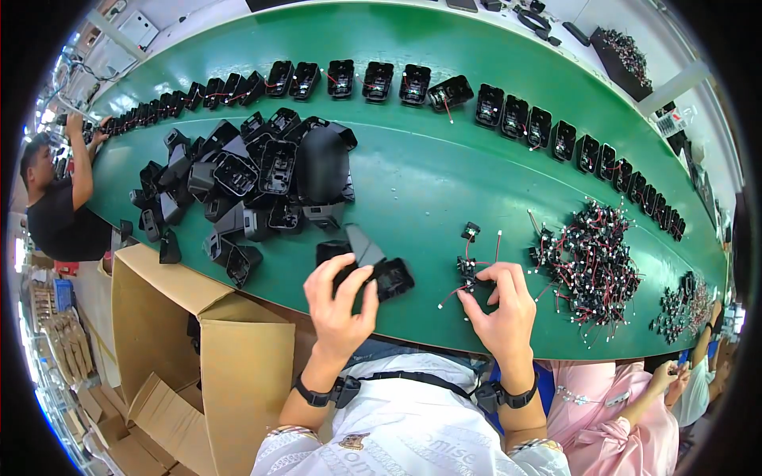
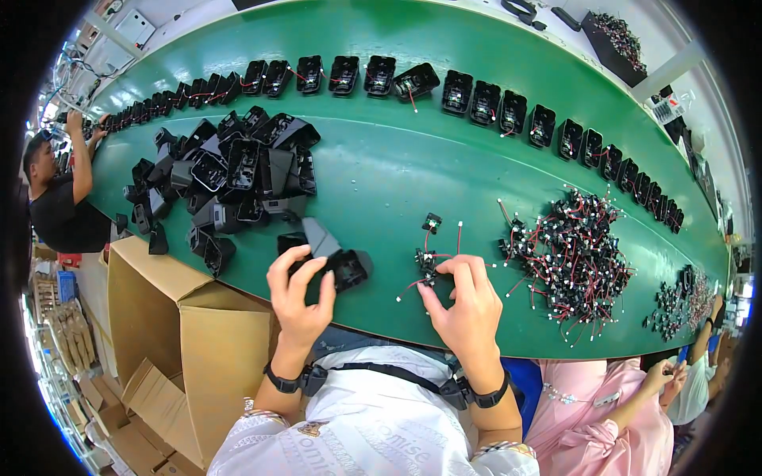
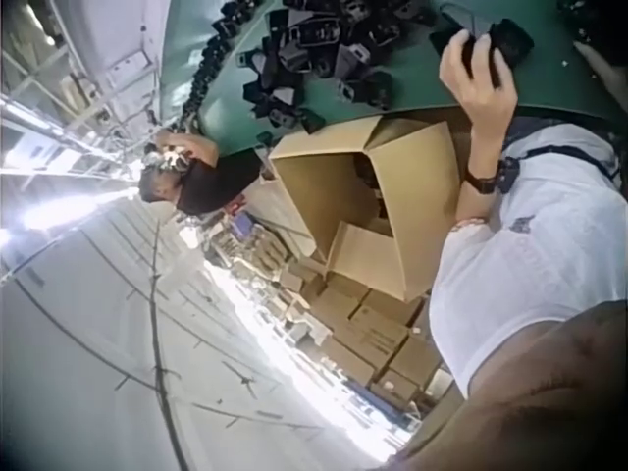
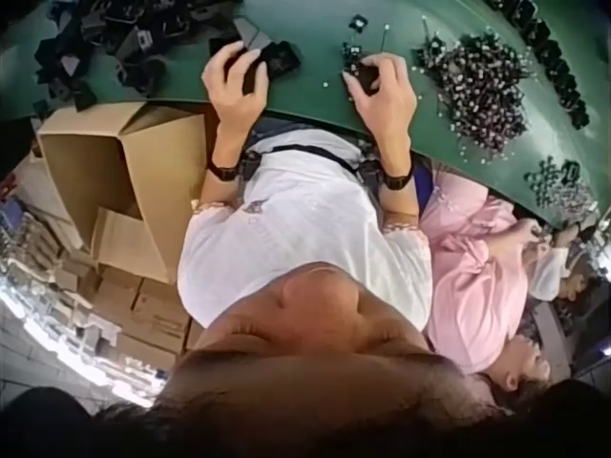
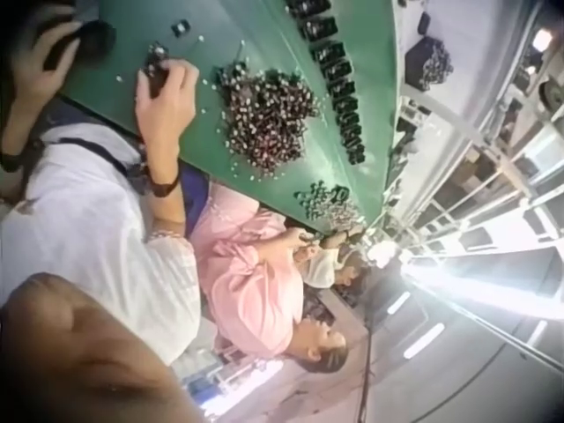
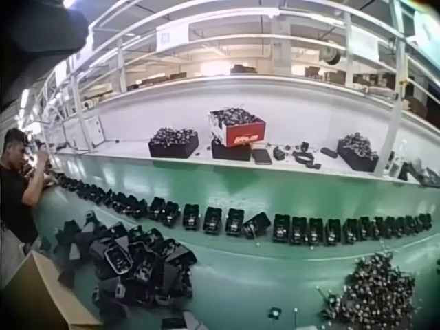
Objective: Assembling small components, including cooling fans and housings, on a manufacturing assembly line.
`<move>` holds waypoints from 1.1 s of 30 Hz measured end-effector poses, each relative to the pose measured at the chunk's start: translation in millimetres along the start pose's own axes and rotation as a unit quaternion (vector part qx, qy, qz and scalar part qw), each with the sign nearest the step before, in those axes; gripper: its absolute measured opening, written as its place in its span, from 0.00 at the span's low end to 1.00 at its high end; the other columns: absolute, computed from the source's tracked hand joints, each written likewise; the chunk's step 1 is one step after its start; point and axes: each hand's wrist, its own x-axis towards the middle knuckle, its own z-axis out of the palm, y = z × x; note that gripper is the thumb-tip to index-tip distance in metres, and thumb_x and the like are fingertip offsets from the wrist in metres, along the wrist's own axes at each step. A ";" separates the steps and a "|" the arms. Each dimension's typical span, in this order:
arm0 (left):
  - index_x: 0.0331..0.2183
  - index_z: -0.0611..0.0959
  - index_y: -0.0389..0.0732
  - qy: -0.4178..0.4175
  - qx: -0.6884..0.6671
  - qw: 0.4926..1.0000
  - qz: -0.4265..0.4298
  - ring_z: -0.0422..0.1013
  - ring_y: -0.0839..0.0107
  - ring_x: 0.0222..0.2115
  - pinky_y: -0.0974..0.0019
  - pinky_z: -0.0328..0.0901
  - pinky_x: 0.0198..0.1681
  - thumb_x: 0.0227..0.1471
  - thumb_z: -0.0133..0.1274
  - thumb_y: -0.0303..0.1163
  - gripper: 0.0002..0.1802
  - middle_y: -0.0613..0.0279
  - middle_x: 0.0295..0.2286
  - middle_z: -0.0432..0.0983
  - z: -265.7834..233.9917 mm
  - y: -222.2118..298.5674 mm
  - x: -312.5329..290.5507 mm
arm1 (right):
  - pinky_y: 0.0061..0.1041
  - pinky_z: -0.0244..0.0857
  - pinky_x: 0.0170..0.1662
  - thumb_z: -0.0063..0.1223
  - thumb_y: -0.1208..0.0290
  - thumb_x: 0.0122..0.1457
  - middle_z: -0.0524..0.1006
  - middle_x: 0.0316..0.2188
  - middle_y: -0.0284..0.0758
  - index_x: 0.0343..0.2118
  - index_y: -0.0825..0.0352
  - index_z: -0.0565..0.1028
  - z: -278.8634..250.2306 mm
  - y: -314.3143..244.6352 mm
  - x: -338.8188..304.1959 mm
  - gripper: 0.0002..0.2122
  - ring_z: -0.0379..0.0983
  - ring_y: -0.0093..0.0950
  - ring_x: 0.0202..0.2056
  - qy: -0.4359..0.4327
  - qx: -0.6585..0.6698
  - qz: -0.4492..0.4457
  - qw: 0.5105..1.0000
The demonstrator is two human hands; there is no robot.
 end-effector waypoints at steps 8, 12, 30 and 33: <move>0.40 0.84 0.39 0.008 -0.031 0.998 0.047 0.72 0.50 0.45 0.53 0.66 0.51 0.41 0.63 0.22 0.19 0.52 0.44 0.78 4.1 18.7 10.4 | 0.24 0.70 0.32 0.59 0.87 0.50 0.80 0.38 0.38 0.35 0.70 0.76 7.9 22.8 6.9 0.10 0.74 0.27 0.27 0.059 0.044 -0.096 0.993; 0.42 0.85 0.41 -0.039 -0.060 0.995 0.069 0.72 0.50 0.47 0.52 0.65 0.53 0.40 0.65 0.24 0.21 0.54 0.46 0.78 9.9 29.6 8.1 | 0.21 0.72 0.36 0.56 0.90 0.52 0.80 0.39 0.38 0.37 0.71 0.78 -5.1 12.5 4.3 0.11 0.77 0.24 0.32 0.037 0.114 -0.081 0.990; 0.60 0.76 0.42 -0.205 -0.120 0.971 0.007 0.70 0.65 0.30 0.61 0.71 0.37 0.40 0.73 0.54 0.49 0.48 0.57 0.67 20.1 49.5 7.3 | 0.16 0.63 0.26 0.62 0.83 0.57 0.80 0.34 0.35 0.46 0.71 0.78 -21.1 36.8 -30.6 0.14 0.72 0.17 0.24 0.057 0.072 0.061 0.994; 0.63 0.72 0.42 -0.231 -0.160 0.960 0.015 0.72 0.63 0.32 0.61 0.72 0.36 0.36 0.75 0.56 0.57 0.45 0.61 0.62 12.1 45.7 9.4 | 0.17 0.64 0.26 0.60 0.81 0.60 0.80 0.30 0.34 0.48 0.70 0.77 -19.9 37.6 -31.9 0.13 0.72 0.17 0.24 0.068 0.094 0.086 0.989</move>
